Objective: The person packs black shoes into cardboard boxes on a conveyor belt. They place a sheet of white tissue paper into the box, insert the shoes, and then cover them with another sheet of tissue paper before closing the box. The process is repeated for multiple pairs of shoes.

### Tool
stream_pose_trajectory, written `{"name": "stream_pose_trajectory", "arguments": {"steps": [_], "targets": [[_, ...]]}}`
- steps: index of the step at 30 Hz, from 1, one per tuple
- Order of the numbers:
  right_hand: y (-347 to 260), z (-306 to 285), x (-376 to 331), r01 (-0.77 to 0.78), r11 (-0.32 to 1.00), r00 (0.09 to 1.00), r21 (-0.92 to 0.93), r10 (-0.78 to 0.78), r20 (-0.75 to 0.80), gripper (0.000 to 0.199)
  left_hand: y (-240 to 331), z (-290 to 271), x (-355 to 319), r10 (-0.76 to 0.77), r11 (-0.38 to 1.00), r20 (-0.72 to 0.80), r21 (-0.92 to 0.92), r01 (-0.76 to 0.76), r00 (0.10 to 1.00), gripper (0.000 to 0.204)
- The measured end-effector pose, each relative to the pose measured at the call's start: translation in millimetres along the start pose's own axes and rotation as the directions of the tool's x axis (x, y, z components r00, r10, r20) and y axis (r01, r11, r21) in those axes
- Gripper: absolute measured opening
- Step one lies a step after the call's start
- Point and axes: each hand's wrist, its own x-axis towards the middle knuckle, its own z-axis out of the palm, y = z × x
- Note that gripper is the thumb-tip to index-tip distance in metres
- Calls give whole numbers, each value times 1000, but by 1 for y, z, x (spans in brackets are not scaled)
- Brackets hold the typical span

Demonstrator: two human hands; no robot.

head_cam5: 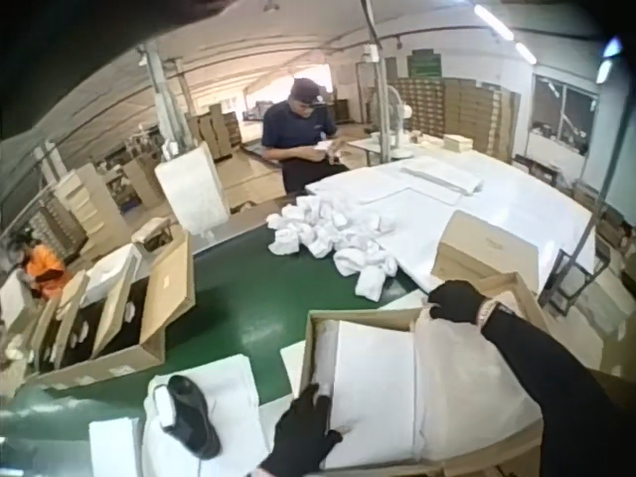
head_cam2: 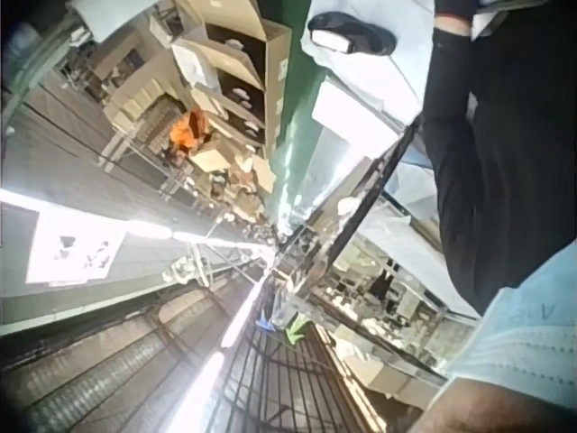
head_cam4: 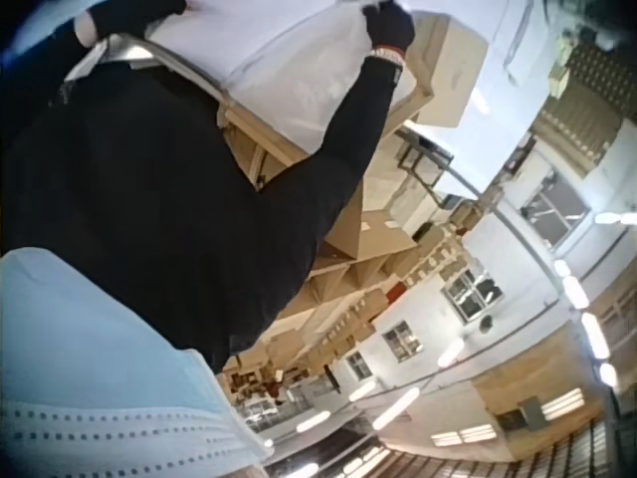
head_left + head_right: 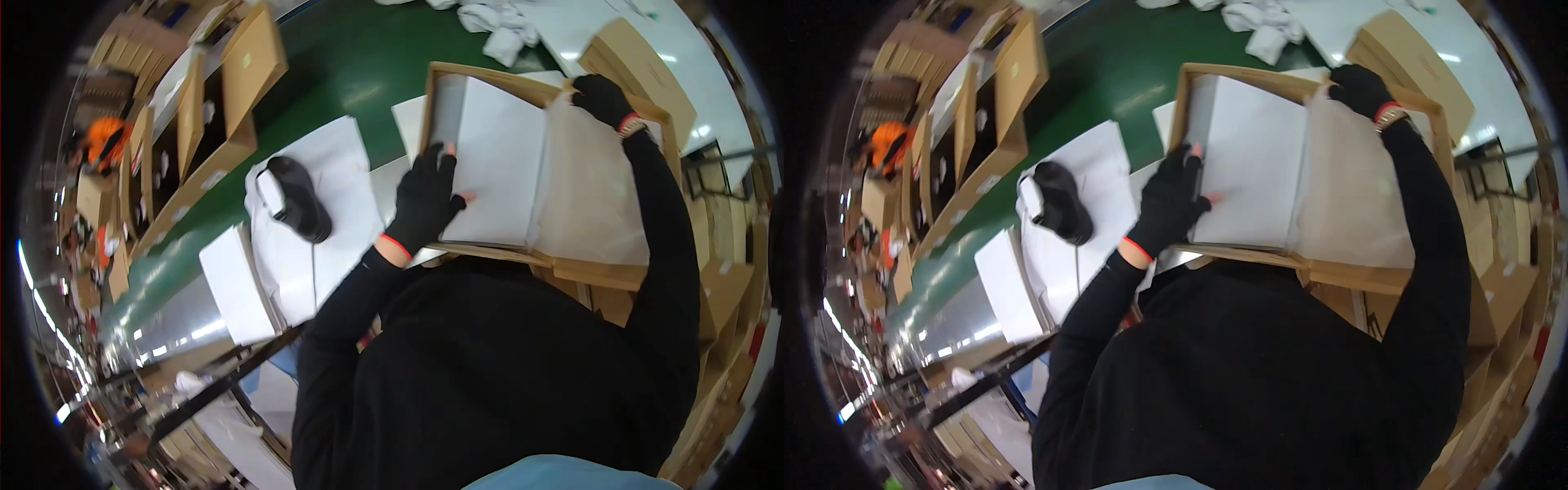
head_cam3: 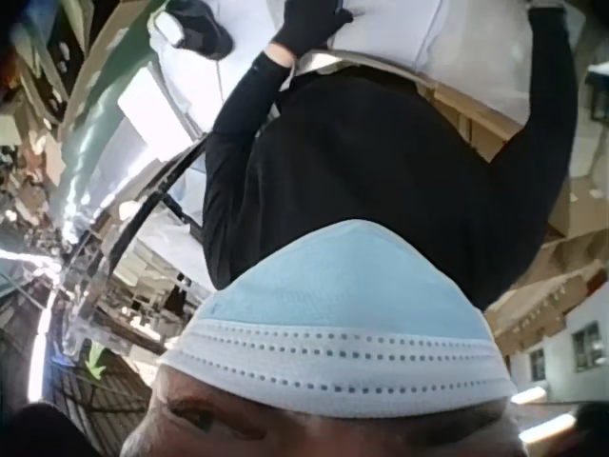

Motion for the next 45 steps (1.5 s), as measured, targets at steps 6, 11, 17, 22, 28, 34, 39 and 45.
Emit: {"name": "stream_pose_trajectory", "arguments": {"steps": [6, 11, 17, 22, 28, 34, 39, 45], "targets": [[38, -6, 14, -88, 995, 943, -45, 98, 318, 46, -153, -110, -17, -156, 664, -66, 732, 154, 986, 81], [97, -27, -54, -37, 999, 927, -27, 44, 371, 47, -201, -141, -25, -796, 406, 293, 907, 108, 530, 71], [142, -45, -155, -532, 611, 844, 586, 329, 423, 54, -258, -170, -27, -744, 637, 424, 683, 356, 517, 78], [149, -16, -249, -513, 227, 849, 828, 278, 450, 64, -270, -210, -46, -640, 768, 439, 344, 540, 631, 69], [50, -56, -225, -384, 669, 917, 637, 356, 178, 69, -114, -202, -4, -408, 595, 445, -533, 602, 797, 40], [34, -64, -224, -402, 609, 856, 684, 515, 44, 83, -35, -60, 53, -93, 662, 416, -653, 368, 905, 52], [-7, -77, -225, -419, 832, 844, 365, 505, -181, 98, 4, 20, 58, 196, 972, 268, -184, -149, 943, 56], [-119, -63, -157, -79, 974, 975, 214, 120, -185, 116, 19, 56, 34, 334, 939, 101, 57, -340, 937, 51]]}}
